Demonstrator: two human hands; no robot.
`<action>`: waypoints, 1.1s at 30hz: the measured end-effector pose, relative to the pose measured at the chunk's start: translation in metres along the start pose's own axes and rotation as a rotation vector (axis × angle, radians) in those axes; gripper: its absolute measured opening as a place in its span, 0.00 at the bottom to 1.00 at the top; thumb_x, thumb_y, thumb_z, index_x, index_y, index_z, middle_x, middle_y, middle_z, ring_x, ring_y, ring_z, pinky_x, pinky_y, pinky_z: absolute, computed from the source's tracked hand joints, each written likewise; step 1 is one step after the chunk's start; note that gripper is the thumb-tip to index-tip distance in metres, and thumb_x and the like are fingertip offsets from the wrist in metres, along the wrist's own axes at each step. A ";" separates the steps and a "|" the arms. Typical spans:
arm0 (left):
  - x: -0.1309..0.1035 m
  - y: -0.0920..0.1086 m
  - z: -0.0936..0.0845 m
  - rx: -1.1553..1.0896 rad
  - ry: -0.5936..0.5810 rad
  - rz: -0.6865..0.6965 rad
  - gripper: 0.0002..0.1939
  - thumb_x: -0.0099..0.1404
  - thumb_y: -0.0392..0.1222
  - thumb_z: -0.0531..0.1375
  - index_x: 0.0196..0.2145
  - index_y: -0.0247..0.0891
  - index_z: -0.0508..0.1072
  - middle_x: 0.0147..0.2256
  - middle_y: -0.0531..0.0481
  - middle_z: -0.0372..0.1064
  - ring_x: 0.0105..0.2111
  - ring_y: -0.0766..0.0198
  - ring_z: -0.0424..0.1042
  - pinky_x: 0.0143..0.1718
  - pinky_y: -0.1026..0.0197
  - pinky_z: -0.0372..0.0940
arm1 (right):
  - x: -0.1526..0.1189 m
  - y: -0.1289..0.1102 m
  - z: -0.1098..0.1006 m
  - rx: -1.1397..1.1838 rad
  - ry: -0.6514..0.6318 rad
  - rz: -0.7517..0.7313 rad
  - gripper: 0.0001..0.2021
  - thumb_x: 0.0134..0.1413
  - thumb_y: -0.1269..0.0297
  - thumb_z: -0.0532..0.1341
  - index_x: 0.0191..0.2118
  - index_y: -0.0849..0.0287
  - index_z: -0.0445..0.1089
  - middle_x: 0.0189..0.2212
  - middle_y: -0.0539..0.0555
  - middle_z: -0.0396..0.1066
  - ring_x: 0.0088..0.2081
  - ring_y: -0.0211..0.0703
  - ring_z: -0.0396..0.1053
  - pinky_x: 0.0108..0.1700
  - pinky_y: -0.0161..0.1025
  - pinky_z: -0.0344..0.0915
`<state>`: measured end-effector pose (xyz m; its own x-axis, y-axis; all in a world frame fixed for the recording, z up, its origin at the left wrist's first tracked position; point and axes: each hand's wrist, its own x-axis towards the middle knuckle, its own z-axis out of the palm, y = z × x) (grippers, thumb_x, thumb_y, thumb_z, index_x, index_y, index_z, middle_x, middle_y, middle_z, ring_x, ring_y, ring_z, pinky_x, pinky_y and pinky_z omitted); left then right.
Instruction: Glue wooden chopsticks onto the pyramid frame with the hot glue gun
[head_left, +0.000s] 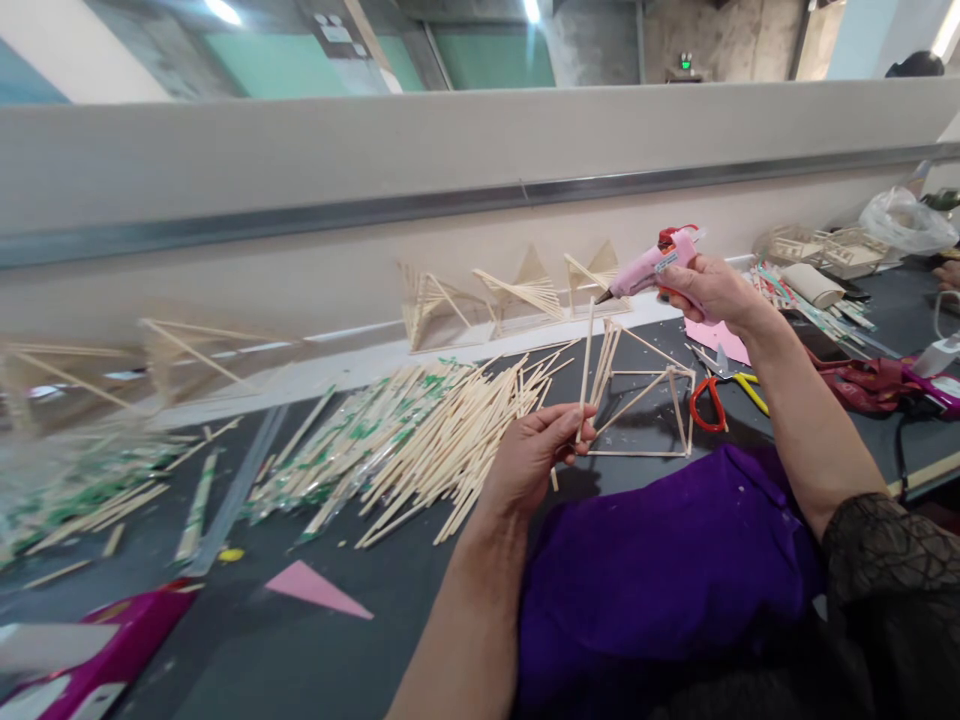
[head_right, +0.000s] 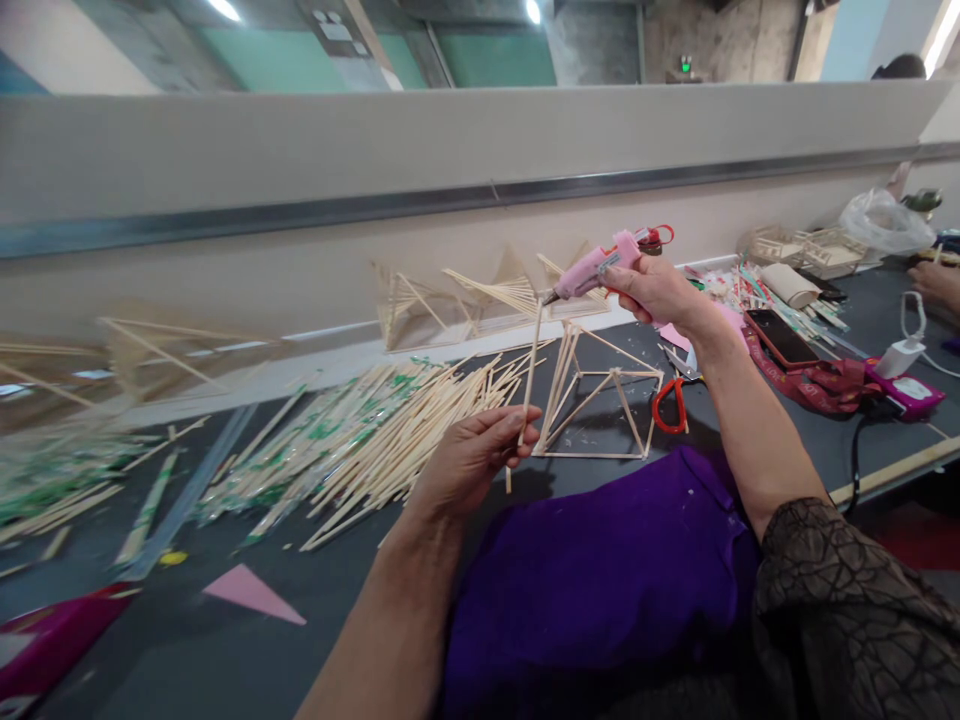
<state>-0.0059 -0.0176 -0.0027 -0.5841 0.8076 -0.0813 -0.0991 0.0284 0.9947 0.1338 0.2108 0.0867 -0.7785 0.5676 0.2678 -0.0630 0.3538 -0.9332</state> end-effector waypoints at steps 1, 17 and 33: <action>0.000 0.000 0.000 -0.003 -0.001 -0.003 0.20 0.44 0.53 0.74 0.30 0.35 0.81 0.23 0.49 0.73 0.20 0.70 0.65 0.20 0.66 0.55 | 0.000 -0.001 0.000 -0.003 0.007 0.003 0.17 0.68 0.66 0.58 0.24 0.59 0.63 0.14 0.44 0.57 0.13 0.26 0.52 0.14 0.27 0.46; -0.001 0.001 -0.002 0.043 0.000 0.061 0.16 0.44 0.49 0.72 0.29 0.37 0.82 0.23 0.49 0.74 0.20 0.68 0.65 0.21 0.65 0.58 | 0.014 0.027 -0.023 0.101 0.393 0.067 0.11 0.66 0.63 0.58 0.30 0.58 0.66 0.22 0.49 0.69 0.17 0.29 0.60 0.16 0.29 0.50; 0.005 -0.003 0.006 0.233 0.078 0.058 0.22 0.40 0.56 0.73 0.29 0.36 0.82 0.23 0.47 0.75 0.22 0.65 0.68 0.21 0.65 0.59 | -0.007 0.133 -0.087 0.081 0.648 0.427 0.08 0.58 0.68 0.61 0.28 0.61 0.65 0.18 0.51 0.67 0.20 0.36 0.68 0.19 0.30 0.58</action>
<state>-0.0034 -0.0098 -0.0061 -0.6447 0.7642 -0.0190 0.1199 0.1256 0.9848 0.1848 0.3185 -0.0179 -0.2268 0.9724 -0.0550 0.0949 -0.0341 -0.9949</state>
